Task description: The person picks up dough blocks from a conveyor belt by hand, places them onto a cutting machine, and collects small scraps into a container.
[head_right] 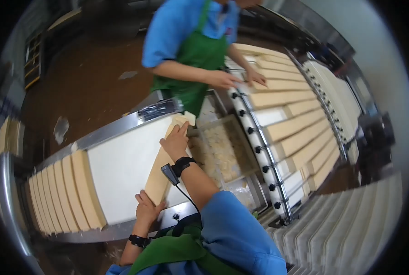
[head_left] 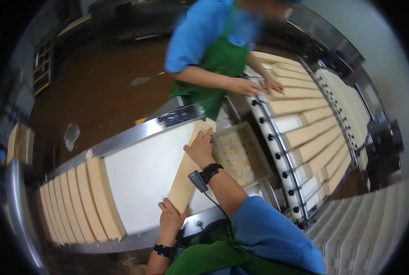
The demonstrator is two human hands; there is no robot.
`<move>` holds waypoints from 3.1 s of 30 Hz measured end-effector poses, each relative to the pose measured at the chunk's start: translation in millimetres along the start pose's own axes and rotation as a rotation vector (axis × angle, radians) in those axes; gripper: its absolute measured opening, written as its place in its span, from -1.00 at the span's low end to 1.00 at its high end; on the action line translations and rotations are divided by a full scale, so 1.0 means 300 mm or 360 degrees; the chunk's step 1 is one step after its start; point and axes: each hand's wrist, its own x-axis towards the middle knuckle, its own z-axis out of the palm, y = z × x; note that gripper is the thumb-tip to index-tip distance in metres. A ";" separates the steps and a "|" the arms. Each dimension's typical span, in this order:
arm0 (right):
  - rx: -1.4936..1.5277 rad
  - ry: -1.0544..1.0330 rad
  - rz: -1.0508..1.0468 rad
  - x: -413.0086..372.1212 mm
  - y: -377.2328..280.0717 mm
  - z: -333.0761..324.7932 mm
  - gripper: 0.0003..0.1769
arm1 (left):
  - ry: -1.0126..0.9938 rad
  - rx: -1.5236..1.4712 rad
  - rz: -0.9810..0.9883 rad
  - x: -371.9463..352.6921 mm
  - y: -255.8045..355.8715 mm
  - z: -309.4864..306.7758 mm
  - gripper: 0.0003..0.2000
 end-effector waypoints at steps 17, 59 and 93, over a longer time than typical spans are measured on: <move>0.0618 0.0811 0.0609 0.405 1.141 -0.914 -0.16 | 0.0564 -0.0349 0.1334 0.393 1.066 0.296 -0.25; -0.0124 0.1071 -0.0696 0.289 1.107 -0.625 -0.65 | 0.1264 0.0142 0.0564 -0.112 0.031 0.320 -0.79; -0.0444 0.1050 -0.0526 0.339 1.143 -0.602 -0.69 | 0.1804 -0.0571 -0.1329 -0.125 -0.510 0.200 -0.53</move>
